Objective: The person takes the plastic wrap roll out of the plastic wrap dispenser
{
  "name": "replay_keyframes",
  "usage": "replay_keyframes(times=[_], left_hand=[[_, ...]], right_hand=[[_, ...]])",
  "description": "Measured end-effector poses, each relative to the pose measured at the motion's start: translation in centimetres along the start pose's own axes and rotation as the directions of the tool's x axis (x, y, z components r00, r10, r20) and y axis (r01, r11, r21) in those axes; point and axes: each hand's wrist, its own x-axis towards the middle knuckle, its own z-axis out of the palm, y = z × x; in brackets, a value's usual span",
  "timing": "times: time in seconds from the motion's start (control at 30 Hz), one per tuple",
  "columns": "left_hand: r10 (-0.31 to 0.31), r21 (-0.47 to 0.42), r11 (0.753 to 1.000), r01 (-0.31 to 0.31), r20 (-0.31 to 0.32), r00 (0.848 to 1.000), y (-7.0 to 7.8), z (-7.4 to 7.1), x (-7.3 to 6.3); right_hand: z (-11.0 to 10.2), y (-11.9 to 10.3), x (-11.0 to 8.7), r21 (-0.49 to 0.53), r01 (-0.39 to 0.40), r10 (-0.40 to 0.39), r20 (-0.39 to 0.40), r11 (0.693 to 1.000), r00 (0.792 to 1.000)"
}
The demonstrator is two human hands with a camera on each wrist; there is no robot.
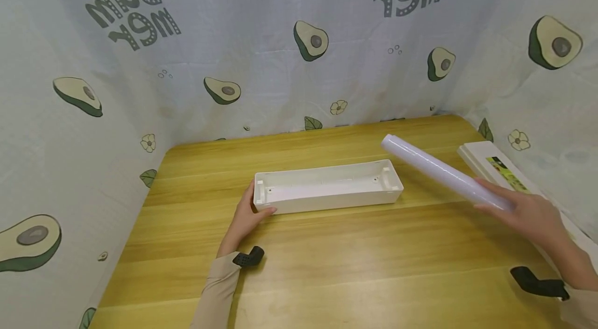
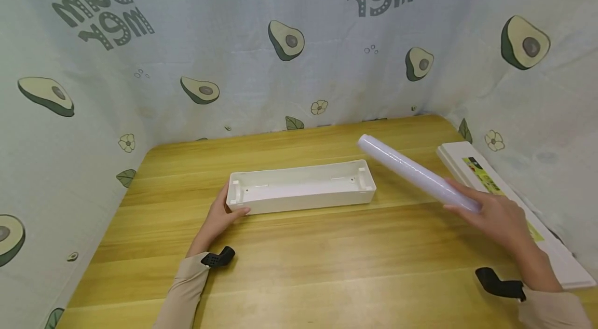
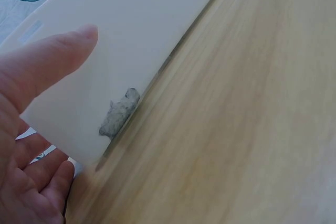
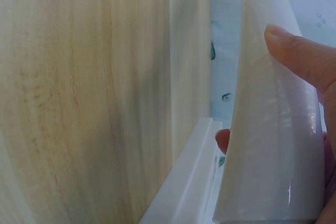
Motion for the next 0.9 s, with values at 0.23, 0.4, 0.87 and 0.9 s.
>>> replay_keyframes(times=[0.23, 0.4, 0.87, 0.9], left_hand=[[0.005, 0.01, 1.0, -0.005, -0.003, 1.0, -0.5, 0.0, 0.3], [0.02, 0.001, 1.0, -0.02, -0.022, 1.0, -2.7, 0.3, 1.1], [0.036, 0.002, 0.999, -0.036, -0.033, 0.999, -3.1, 0.3, 1.2], [0.035, 0.006, 0.999, -0.035, -0.032, 0.999, -3.1, 0.3, 1.2]], right_hand=[[0.3, 0.1, 0.0, 0.001, -0.012, 0.012, 0.021, 1.0, 1.0], [0.6, 0.2, -0.2, -0.011, -0.028, 0.028, 0.038, 1.0, 0.999], [1.0, 0.8, -0.9, -0.015, -0.06, 0.061, 0.066, 0.998, 0.996], [1.1, 0.8, -0.9, -0.015, -0.061, 0.062, 0.064, 0.998, 0.996]])
